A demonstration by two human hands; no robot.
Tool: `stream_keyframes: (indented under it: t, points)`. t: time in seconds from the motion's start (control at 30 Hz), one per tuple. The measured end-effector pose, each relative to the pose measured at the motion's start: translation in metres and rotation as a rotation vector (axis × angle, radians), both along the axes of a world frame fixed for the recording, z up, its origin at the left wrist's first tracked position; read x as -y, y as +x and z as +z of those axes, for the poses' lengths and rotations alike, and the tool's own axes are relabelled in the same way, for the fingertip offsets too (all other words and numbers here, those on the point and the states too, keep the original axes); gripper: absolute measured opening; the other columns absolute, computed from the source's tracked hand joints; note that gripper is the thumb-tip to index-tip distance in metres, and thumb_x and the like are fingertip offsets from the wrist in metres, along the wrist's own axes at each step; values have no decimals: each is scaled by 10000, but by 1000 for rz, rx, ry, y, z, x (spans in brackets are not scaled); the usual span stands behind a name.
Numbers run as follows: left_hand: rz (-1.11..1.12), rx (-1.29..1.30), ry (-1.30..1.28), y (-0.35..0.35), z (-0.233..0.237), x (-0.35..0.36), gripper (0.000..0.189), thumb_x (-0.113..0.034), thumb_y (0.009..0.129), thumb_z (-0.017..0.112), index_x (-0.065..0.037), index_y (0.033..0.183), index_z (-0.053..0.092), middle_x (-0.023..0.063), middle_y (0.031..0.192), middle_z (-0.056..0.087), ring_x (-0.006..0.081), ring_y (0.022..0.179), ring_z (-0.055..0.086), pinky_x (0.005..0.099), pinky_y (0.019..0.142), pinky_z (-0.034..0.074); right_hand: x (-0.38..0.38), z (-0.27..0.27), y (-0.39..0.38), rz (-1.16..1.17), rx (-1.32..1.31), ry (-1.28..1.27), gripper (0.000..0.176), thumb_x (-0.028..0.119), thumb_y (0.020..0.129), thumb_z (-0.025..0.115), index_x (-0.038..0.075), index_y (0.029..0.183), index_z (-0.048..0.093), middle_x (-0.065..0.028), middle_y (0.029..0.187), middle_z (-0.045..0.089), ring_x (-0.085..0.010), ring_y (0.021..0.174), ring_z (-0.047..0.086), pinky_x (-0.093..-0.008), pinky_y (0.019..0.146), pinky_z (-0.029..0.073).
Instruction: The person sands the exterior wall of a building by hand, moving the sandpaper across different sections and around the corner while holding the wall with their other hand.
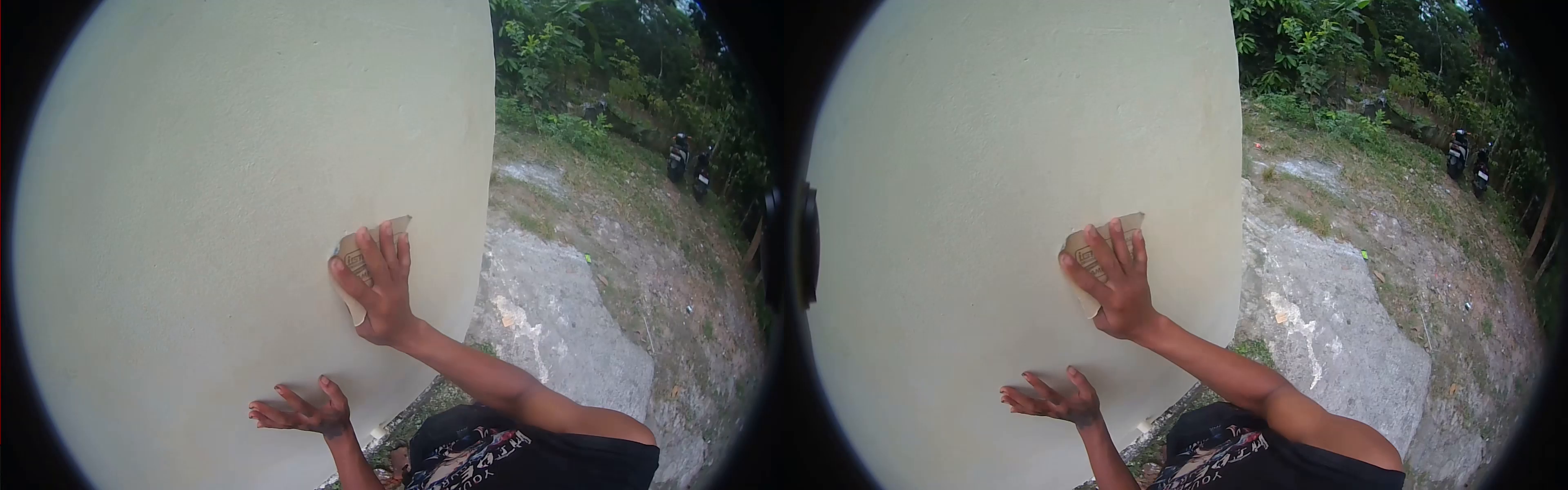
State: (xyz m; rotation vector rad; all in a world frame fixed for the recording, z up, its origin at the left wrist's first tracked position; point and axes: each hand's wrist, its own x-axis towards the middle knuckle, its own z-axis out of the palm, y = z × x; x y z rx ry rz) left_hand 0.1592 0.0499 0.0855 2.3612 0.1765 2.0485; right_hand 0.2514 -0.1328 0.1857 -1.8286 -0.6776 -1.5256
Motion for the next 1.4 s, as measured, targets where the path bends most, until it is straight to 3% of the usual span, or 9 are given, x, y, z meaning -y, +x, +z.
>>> stream_keyframes:
  t: [0.2, 0.3, 0.43, 0.57, 0.77, 0.87, 0.9, 1.03, 1.4]
  points:
    - [0, 35, 139, 48, 29, 71, 764, -521, 980, 543, -130, 1610, 361, 263, 1680, 207, 469, 1574, 118, 616, 1250, 14, 97, 178, 58, -165, 161, 97, 874, 46, 848, 635, 368, 1610, 351, -84, 1712, 238, -378, 1585, 159, -647, 1251, 109]
    - [47, 31, 120, 53, 20, 73, 779, -535, 982, 527, -134, 1623, 337, 259, 1683, 202, 455, 1575, 132, 616, 1252, 29, 146, 132, 79, -168, 20, 252, 650, 145, 1007, 539, 299, 1615, 366, -114, 1716, 217, -404, 1588, 124, -645, 1245, 63]
    - [99, 42, 91, 56, 19, 78, 790, -568, 999, 463, -130, 1636, 302, 250, 1688, 200, 440, 1576, 147, 615, 1252, 66, 109, 55, 49, 76, -8, 6, 793, 49, 840, 545, 287, 1587, 425, -115, 1712, 252, -377, 1593, 159, -632, 1246, -27]
    - [112, 54, 95, 60, 18, 81, 763, -540, 1021, 415, -127, 1646, 269, 245, 1694, 185, 420, 1580, 143, 615, 1252, 77, 94, 173, 58, 69, 309, -355, 679, 238, 899, 599, 390, 1544, 453, 30, 1687, 324, -238, 1580, 234, -542, 1304, 31]
    - [109, -5, 85, 57, 14, 80, 750, -502, 1030, 406, -112, 1650, 244, 250, 1695, 164, 447, 1577, 103, 641, 1243, 75, 139, 340, 101, -72, 504, 173, 527, 306, 974, 641, 292, 1493, 549, -86, 1599, 440, -321, 1524, 326, -558, 1267, 162]
    - [153, -78, 121, 42, 9, 65, 765, -543, 1008, 439, -147, 1642, 276, 259, 1680, 205, 497, 1555, 138, 669, 1231, 113, 173, 333, 100, -170, 428, 181, 597, 145, 899, 630, 131, 1485, 511, -207, 1520, 488, -421, 1427, 416, -583, 1201, 273]
    - [179, -132, 161, 36, 7, 60, 773, -571, 995, 454, -175, 1639, 294, 254, 1673, 232, 511, 1548, 150, 675, 1229, 127, 178, 319, 125, -236, 470, 174, 459, 286, 1050, 535, 304, 1508, 516, -82, 1630, 400, -322, 1535, 306, -549, 1268, 177]
    - [198, -46, 205, 20, 31, 3, 786, -621, 993, 453, -178, 1629, 324, 245, 1674, 245, 520, 1538, 182, 672, 1222, 141, 180, 253, 125, -240, 344, 157, 555, 275, 1054, 520, 386, 1584, 400, -65, 1688, 313, -355, 1560, 260, -580, 1270, 144]
    - [187, 11, 144, -33, 95, -117, 821, -690, 971, 452, -207, 1626, 345, 223, 1678, 259, 502, 1543, 195, 645, 1236, 122, -15, 342, 28, -295, 513, -46, 577, 291, 1034, 541, 350, 1590, 398, -47, 1661, 362, -335, 1560, 257, -574, 1274, 152]
